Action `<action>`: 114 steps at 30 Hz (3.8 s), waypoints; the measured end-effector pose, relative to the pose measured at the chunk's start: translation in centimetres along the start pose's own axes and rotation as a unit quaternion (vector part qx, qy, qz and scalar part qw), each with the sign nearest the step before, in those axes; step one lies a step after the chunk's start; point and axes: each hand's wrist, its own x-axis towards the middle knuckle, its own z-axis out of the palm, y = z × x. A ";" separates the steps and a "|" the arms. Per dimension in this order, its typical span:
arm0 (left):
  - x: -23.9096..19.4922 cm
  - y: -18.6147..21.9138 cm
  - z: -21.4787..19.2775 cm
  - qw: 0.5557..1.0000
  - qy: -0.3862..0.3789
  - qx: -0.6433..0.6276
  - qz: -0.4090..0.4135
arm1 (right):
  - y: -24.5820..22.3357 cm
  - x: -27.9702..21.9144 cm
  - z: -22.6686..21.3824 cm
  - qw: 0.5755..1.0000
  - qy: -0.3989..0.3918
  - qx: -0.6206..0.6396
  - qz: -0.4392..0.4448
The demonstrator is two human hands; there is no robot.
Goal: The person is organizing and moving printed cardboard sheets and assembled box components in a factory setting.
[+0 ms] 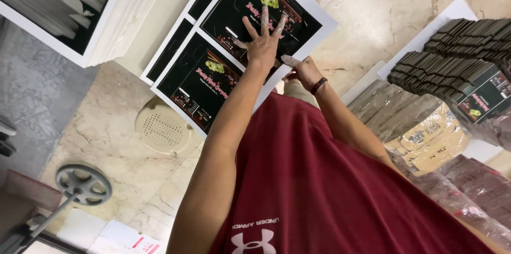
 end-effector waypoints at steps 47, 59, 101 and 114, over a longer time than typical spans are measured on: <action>5.1 0.2 -0.4 0.986 0.048 -0.153 -0.038 | -1.5 -0.1 0.4 0.992 0.110 0.015 -0.053; -7.0 -25.7 8.9 0.918 0.313 -0.163 -0.182 | 13.7 -1.4 6.2 0.972 -0.054 -0.209 0.088; -12.1 -20.4 13.8 0.998 -0.005 -0.057 -0.028 | 17.9 -9.4 19.9 0.977 -0.022 0.174 0.122; -10.7 -15.0 11.1 0.996 0.011 -0.084 -0.025 | 18.9 -6.5 13.0 0.989 0.063 0.044 0.129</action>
